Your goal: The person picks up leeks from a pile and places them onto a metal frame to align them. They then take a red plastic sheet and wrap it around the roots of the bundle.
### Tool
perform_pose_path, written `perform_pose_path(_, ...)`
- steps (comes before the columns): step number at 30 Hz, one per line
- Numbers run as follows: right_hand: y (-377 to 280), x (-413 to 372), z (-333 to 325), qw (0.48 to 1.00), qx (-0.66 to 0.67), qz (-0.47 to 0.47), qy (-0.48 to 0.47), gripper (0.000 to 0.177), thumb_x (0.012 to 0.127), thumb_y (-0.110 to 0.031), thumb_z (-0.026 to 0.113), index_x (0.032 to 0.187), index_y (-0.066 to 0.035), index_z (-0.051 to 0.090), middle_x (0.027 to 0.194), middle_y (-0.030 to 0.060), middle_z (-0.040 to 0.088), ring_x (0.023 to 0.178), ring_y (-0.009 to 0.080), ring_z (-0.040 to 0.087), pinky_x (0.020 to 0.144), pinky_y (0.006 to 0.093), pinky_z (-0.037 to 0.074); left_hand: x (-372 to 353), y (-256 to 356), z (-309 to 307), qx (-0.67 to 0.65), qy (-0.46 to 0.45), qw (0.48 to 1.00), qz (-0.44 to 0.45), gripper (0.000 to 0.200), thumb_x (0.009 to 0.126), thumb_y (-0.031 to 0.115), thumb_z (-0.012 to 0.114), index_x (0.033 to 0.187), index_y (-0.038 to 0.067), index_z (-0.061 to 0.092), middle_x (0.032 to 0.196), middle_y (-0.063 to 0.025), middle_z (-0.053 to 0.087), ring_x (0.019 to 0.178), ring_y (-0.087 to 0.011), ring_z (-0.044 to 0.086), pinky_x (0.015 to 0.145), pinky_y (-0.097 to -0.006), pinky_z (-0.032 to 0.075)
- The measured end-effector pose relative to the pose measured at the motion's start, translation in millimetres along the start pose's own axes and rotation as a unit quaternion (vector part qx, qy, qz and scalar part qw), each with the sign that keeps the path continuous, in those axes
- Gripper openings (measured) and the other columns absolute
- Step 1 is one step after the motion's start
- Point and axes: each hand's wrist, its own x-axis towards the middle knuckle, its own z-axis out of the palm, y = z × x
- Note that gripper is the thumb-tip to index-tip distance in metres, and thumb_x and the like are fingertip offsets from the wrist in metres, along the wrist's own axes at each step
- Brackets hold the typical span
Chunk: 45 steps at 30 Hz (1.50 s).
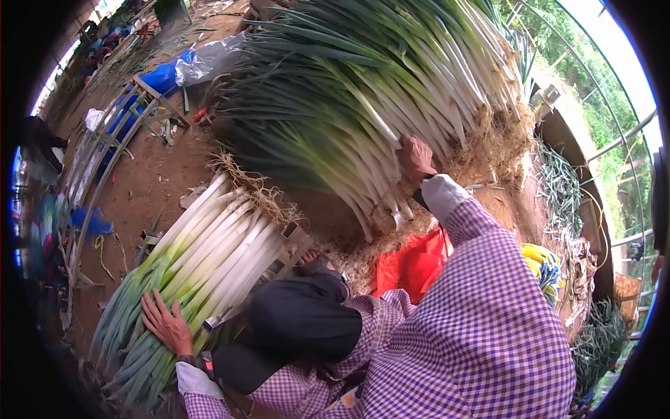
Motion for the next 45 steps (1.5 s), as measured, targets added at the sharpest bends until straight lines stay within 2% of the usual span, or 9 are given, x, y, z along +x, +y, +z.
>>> perform_pose_path(3, -42, -32, -48, 0.980, 0.103, -0.024, -0.169, 0.011, 0.079, -0.018, 0.072, 0.085, -0.008, 0.070, 0.077, 0.0121, 0.069, 0.073, 0.0309, 0.069, 0.062, 0.0452, 0.055, 2, 4, -7, -0.005, -0.006, 1.000, -0.008, 0.062, 0.103, 0.039, 0.056, 0.157, 0.012, 0.041, 0.162, -0.0110, 0.038, 0.149, -0.0290, 0.035, 0.121, -0.0476, 0.027)
perform_pose_path(5, -54, -75, -71, 0.870, 0.383, -0.006, -0.312, 0.024, 0.076, -0.019, 0.082, 0.080, 0.000, 0.068, 0.074, 0.0084, 0.065, 0.067, 0.0195, 0.066, 0.058, 0.0362, 0.054, 3, 2, -7, -0.008, -0.023, 1.000, -0.013, 0.061, 0.104, 0.041, 0.054, 0.156, 0.012, 0.041, 0.162, -0.0111, 0.039, 0.149, -0.0293, 0.036, 0.121, -0.0489, 0.027)
perform_pose_path(10, -78, -154, -94, 0.765, 0.487, 0.101, -0.409, 0.030, 0.086, -0.021, 0.079, 0.095, 0.006, 0.070, 0.090, 0.0086, 0.066, 0.080, 0.0198, 0.067, 0.073, 0.0343, 0.057, 38, 1, -13, -0.316, -0.062, 0.945, -0.059, 0.061, 0.095, 0.032, 0.070, 0.145, 0.002, 0.052, 0.150, -0.0192, 0.049, 0.141, -0.0341, 0.045, 0.116, -0.0467, 0.035)
perform_pose_path(13, -90, -171, -123, 0.759, 0.509, 0.054, -0.403, 0.029, 0.088, -0.020, 0.077, 0.100, 0.006, 0.069, 0.090, 0.0073, 0.065, 0.083, 0.0187, 0.067, 0.076, 0.0320, 0.055, 73, 64, -71, -0.590, -0.078, 0.799, -0.088, 0.052, 0.094, 0.023, 0.071, 0.136, -0.004, 0.059, 0.133, -0.0188, 0.063, 0.126, -0.0299, 0.060, 0.107, -0.0399, 0.045)
perform_pose_path(17, -105, -192, -164, 0.739, 0.517, 0.024, -0.430, 0.026, 0.090, -0.019, 0.076, 0.100, 0.005, 0.068, 0.089, 0.0057, 0.065, 0.084, 0.0165, 0.066, 0.075, 0.0305, 0.054, 63, 210, -172, -0.861, -0.247, 0.428, -0.121, 0.036, 0.096, 0.019, 0.067, 0.127, 0.000, 0.063, 0.116, -0.0060, 0.063, 0.104, -0.0177, 0.064, 0.094, -0.0325, 0.054)
perform_pose_path(23, -96, -245, -202, 0.695, 0.549, 0.072, -0.459, 0.028, 0.087, -0.016, 0.080, 0.103, 0.002, 0.065, 0.089, 0.0048, 0.066, 0.085, 0.0127, 0.063, 0.073, 0.0296, 0.050, 18, 354, -198, -0.838, -0.456, 0.199, -0.224, 0.029, 0.098, 0.020, 0.071, 0.116, -0.001, 0.060, 0.102, -0.0127, 0.067, 0.094, -0.0236, 0.068, 0.081, -0.0431, 0.060)
perform_pose_path(25, -81, -249, -221, 0.762, 0.424, 0.049, -0.488, 0.035, 0.081, -0.019, 0.085, 0.102, 0.001, 0.065, 0.087, 0.0057, 0.067, 0.080, 0.0136, 0.064, 0.071, 0.0318, 0.051, 16, 370, -185, -0.852, -0.443, 0.127, -0.246, 0.029, 0.098, 0.015, 0.069, 0.117, -0.005, 0.058, 0.099, -0.0157, 0.067, 0.086, -0.0282, 0.069, 0.080, -0.0474, 0.061)
perform_pose_path(40, -25, -282, -242, 0.924, 0.229, -0.133, -0.274, 0.028, 0.078, -0.014, 0.084, 0.099, -0.005, 0.068, 0.083, 0.0085, 0.069, 0.071, 0.0221, 0.068, 0.064, 0.0357, 0.053, 139, 287, -197, -0.960, -0.219, 0.000, -0.173, 0.022, 0.095, 0.012, 0.073, 0.111, 0.005, 0.060, 0.097, -0.0069, 0.065, 0.088, -0.0210, 0.067, 0.080, -0.0419, 0.059)
perform_pose_path(45, -66, -231, -222, 0.914, 0.252, -0.215, -0.233, 0.022, 0.083, -0.014, 0.078, 0.102, -0.006, 0.071, 0.085, 0.0101, 0.069, 0.073, 0.0255, 0.068, 0.066, 0.0377, 0.053, 182, 150, -210, -0.982, -0.060, 0.181, 0.002, 0.045, 0.093, 0.031, 0.075, 0.120, -0.002, 0.062, 0.112, -0.0146, 0.071, 0.105, -0.0300, 0.068, 0.098, -0.0455, 0.056)
